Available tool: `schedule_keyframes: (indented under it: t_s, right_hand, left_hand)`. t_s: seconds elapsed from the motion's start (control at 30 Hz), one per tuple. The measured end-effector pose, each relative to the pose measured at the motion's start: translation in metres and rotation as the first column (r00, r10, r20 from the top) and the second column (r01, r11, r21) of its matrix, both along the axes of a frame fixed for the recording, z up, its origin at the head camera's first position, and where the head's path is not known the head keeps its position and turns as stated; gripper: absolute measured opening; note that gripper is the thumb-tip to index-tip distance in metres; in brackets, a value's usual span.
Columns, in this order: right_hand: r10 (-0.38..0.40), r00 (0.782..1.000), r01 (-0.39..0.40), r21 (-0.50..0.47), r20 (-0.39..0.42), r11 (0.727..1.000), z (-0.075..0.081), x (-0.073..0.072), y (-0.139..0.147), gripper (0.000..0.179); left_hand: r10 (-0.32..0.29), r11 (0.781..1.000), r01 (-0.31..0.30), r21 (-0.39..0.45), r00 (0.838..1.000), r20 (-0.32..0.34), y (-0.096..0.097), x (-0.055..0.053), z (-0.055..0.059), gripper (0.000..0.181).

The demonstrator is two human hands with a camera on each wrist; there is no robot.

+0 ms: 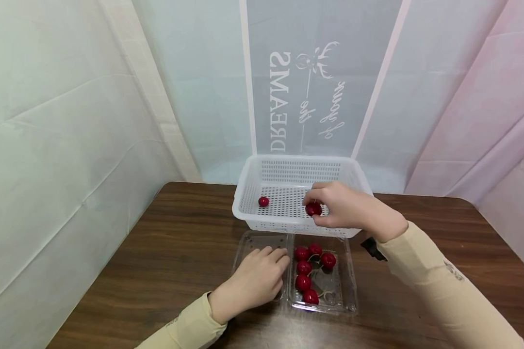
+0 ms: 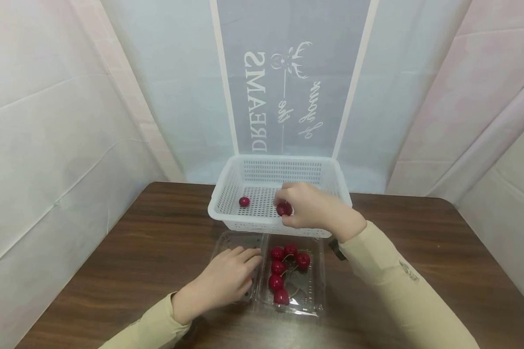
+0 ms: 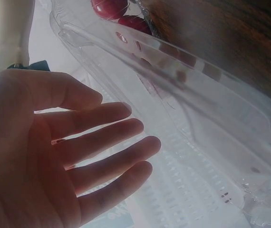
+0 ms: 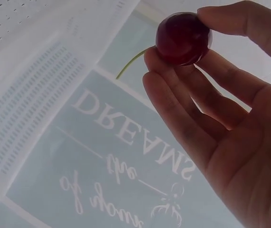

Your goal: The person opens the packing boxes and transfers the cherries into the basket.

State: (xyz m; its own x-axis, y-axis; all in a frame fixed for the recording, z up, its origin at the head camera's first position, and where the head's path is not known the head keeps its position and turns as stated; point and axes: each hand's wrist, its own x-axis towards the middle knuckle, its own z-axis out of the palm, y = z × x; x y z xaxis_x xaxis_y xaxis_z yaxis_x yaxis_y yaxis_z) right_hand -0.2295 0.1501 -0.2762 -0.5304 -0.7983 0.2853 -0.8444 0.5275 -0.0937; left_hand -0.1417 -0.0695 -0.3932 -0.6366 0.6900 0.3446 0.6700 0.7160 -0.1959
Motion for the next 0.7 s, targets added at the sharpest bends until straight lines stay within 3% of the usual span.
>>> schedule_keyframes:
  t_s: [0.7]
  right_hand:
    - [-0.069, 0.995, 0.065, 0.054, 0.072, 0.996, 0.004, -0.036, -0.011, 0.021]
  left_hand:
    - [0.003, 1.0, -0.003, 0.0, 1.0, -0.011, 0.0, -0.001, -0.001, 0.026]
